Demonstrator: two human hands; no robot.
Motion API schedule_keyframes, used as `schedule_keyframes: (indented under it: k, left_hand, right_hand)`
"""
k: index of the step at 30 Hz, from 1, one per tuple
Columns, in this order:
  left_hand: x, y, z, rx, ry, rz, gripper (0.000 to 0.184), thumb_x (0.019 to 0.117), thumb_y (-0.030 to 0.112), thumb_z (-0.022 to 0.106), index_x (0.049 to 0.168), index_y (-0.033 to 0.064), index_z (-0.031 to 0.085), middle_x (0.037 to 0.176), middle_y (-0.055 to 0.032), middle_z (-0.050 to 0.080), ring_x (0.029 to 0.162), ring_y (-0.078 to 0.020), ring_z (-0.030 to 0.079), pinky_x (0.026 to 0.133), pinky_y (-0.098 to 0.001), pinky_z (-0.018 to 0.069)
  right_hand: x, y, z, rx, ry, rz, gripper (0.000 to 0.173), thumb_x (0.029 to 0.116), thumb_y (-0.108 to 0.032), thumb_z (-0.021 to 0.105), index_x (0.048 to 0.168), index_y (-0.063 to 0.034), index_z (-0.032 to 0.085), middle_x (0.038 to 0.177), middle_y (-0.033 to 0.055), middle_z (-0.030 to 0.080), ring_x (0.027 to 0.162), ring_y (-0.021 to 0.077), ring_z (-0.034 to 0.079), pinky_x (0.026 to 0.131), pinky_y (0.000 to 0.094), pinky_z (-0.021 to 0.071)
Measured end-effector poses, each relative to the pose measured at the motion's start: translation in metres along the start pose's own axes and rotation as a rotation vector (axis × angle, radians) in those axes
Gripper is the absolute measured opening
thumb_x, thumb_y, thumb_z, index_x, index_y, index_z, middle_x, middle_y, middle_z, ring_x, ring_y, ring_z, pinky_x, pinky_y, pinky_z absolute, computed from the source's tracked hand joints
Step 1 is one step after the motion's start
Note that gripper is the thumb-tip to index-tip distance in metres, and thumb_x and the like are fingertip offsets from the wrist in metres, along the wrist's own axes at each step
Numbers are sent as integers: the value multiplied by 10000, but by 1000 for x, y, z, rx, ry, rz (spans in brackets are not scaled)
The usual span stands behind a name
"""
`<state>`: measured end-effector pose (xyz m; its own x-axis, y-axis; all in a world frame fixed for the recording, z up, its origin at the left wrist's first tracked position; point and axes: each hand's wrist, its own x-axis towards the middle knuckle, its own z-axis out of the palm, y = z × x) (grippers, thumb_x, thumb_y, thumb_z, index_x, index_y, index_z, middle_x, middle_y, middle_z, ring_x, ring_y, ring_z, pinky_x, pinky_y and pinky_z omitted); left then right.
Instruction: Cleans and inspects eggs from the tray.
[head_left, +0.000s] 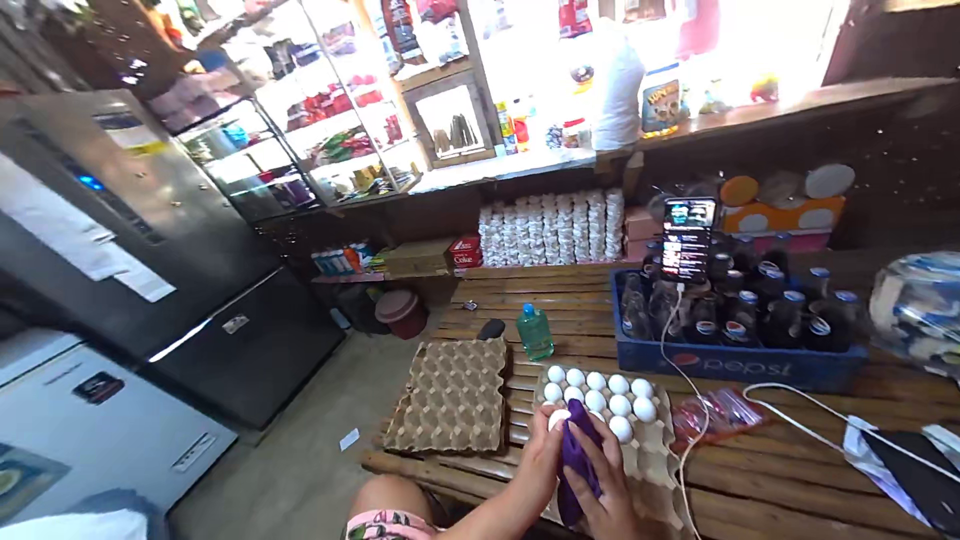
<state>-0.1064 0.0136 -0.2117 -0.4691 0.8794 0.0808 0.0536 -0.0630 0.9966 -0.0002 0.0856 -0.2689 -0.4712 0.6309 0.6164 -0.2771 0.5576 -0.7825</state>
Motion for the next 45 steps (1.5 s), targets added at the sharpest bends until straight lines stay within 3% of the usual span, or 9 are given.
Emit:
schedule_keyframes:
  k: [4,7,12,16,24,32,37,42,45]
  left_hand:
    - [-7,-6,1,137,-142,24,459,1097,330,296,1303,-53,444,1029,-84,601,890,-68,614,795,-277,540]
    - [-10,-2,3,108,-122,10,486,1085,327,309,1328,-73,439,1049,-100,627,899,-89,632,793,-298,556]
    - [-5,-3,7,-146,132,-96,545,1064,416,308,1389,-17,371,1133,-108,617,975,-121,652,846,-329,572]
    - [-6,-5,7,-44,77,-60,508,1063,379,364,1347,-41,379,1128,-118,606,998,-100,641,894,-316,556]
    - [-12,-9,6,63,-116,110,426,1044,224,508,1364,-45,425,1112,-74,653,875,-65,650,761,-266,562]
    - [-6,-4,7,43,34,118,414,1072,237,446,1351,-63,387,1149,-125,638,1026,-104,665,925,-317,568]
    - [-8,-9,1,122,-116,136,372,1053,227,492,1327,-24,493,1029,-40,673,821,-45,641,741,-262,555]
    - [-5,-3,-2,102,-111,141,427,1030,236,526,1333,-51,432,1104,-71,653,869,-59,654,755,-260,567]
    - [-3,-2,1,1,19,92,422,1027,244,515,1313,-35,378,1032,-59,642,835,-70,657,744,-273,574]
  right_hand:
    - [3,-5,-6,164,69,144,493,1008,-370,568,1347,-15,615,1432,225,506,1378,168,458,1148,314,396]
    - [6,-24,-10,322,93,473,493,1029,-199,469,1413,110,455,1409,217,540,1294,112,544,1115,273,435]
    - [-8,-10,1,177,-40,262,607,1003,-240,568,1474,109,408,1484,292,453,1409,245,448,1184,381,362]
    - [-7,1,3,15,-7,51,594,1005,-453,559,1453,-64,533,1466,288,451,1404,261,437,1156,396,390]
    - [9,-37,-15,411,115,653,535,1046,-213,454,1484,81,366,1349,163,592,1184,53,606,1051,246,484]
    - [-5,1,-2,162,-16,95,646,1025,-432,543,1517,-27,440,1517,251,420,1432,183,407,1181,343,363]
    - [6,-22,-16,455,29,429,576,1009,-244,529,1469,80,403,1452,156,530,1296,66,540,1106,254,449]
    - [6,-43,-14,554,72,627,535,1046,-207,454,1485,67,318,1238,57,651,1054,-5,653,975,216,540]
    - [-2,-27,-7,478,-12,404,618,1001,-173,551,1511,96,328,1461,162,509,1285,73,544,1104,271,453]
